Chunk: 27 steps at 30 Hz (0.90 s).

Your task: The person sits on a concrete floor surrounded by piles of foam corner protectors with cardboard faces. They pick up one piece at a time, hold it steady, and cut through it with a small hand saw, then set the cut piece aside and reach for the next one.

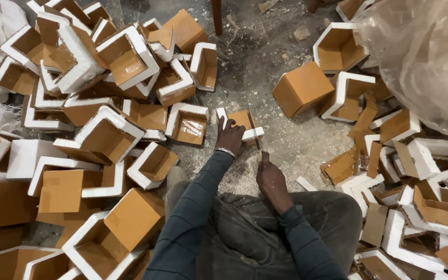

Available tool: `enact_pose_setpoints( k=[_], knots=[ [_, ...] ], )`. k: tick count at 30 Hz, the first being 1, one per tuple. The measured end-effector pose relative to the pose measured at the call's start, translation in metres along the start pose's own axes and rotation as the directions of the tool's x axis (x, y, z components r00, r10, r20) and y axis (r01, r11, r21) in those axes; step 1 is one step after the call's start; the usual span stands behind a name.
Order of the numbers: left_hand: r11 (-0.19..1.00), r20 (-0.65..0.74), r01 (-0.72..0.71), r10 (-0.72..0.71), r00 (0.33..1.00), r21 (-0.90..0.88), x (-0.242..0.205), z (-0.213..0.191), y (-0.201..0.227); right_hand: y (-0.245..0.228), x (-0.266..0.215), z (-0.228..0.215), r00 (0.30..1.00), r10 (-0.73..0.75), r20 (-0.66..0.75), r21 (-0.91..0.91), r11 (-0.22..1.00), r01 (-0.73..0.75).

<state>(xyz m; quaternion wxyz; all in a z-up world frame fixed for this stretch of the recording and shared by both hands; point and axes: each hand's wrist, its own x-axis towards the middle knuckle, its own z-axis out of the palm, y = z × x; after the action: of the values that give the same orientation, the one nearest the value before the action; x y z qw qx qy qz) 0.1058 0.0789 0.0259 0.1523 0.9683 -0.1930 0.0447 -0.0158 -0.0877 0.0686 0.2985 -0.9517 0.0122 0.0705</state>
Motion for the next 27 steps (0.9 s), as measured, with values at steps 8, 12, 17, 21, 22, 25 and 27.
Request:
enact_pose_setpoints(
  k=[8,12,17,21,22,25,27],
  knots=[
    [0.999,-0.004,-0.001,0.001,1.000,0.032,-0.001,0.004,0.000,-0.010,-0.002,-0.005,0.999,0.014,0.037,-0.027,1.000,-0.013],
    [1.000,0.026,0.013,-0.013,1.000,0.022,0.000,-0.011,0.006,-0.014,0.000,-0.009,0.994,0.042,0.105,-0.049,0.998,-0.037],
    [1.000,-0.012,0.010,-0.009,1.000,0.022,0.001,0.007,0.000,-0.002,0.014,0.007,0.989,0.088,0.123,-0.082,0.994,-0.078],
    [1.000,-0.045,0.010,-0.009,0.999,0.026,-0.002,0.013,0.002,-0.009,0.037,0.008,0.993,0.055,0.107,-0.101,0.994,-0.044],
    [0.999,-0.043,0.009,-0.007,0.999,0.031,-0.001,0.002,0.005,-0.012,0.041,0.008,0.993,0.054,0.107,-0.096,0.994,-0.044],
    [0.999,0.022,0.014,-0.015,1.000,0.044,0.004,-0.021,0.011,-0.016,0.047,0.010,0.997,0.050,0.061,-0.062,0.997,-0.046],
    [0.996,0.071,0.018,-0.024,0.997,0.083,0.002,-0.019,0.015,-0.008,0.038,0.014,0.999,0.027,0.035,-0.095,0.995,-0.023]
  ],
)
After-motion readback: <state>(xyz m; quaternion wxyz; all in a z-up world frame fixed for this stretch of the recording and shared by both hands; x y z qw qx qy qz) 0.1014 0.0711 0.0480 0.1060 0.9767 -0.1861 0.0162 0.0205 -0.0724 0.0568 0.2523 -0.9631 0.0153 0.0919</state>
